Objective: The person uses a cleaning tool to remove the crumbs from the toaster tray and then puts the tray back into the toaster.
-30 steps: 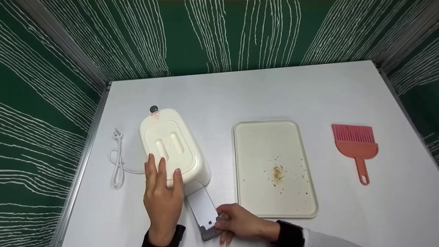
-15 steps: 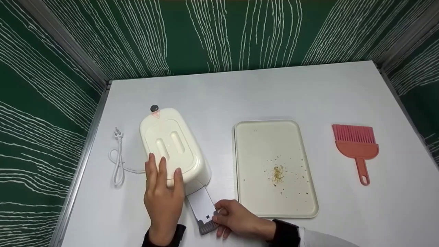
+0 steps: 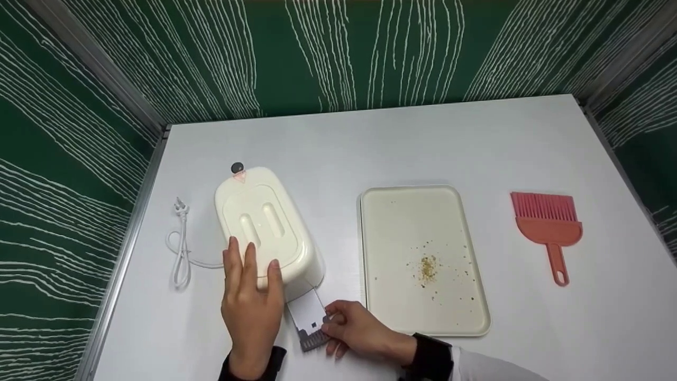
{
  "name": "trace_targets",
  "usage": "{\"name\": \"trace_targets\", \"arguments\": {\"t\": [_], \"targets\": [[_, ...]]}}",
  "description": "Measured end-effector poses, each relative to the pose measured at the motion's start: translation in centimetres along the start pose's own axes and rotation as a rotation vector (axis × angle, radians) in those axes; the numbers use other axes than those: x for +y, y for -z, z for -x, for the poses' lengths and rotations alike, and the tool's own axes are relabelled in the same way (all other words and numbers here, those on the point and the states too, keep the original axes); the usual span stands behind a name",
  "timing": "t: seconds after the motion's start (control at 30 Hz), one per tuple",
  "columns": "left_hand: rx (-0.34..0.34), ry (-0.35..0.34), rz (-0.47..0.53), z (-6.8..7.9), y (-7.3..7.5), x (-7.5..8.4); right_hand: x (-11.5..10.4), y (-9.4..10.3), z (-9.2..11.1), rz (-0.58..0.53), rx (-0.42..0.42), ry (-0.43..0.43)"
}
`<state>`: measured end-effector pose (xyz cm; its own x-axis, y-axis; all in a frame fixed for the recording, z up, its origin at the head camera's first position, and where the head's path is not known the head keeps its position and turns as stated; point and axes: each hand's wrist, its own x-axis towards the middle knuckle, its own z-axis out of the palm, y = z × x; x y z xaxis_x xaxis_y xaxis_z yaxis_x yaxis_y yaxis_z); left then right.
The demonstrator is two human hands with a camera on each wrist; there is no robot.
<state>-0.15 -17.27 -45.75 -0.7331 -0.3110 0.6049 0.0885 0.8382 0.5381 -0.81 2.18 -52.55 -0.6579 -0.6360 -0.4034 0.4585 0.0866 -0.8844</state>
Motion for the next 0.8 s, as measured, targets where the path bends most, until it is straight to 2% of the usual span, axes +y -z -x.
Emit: {"name": "trace_targets", "arguments": {"t": [0.2, 0.43, 0.8], "targets": [[-0.002, 0.002, 0.008, -0.1, 0.1, 0.0, -0.2, -0.3, -0.6, 0.003, 0.037, 0.012], [-0.009, 0.010, -0.005, -0.1, 0.1, -0.1, -0.4, -0.8, -1.2, -0.051, 0.092, 0.022], [-0.014, 0.004, -0.014, 0.0, 0.1, -0.1, -0.3, -1.0, -2.0, -0.115, 0.113, 0.038]]}}
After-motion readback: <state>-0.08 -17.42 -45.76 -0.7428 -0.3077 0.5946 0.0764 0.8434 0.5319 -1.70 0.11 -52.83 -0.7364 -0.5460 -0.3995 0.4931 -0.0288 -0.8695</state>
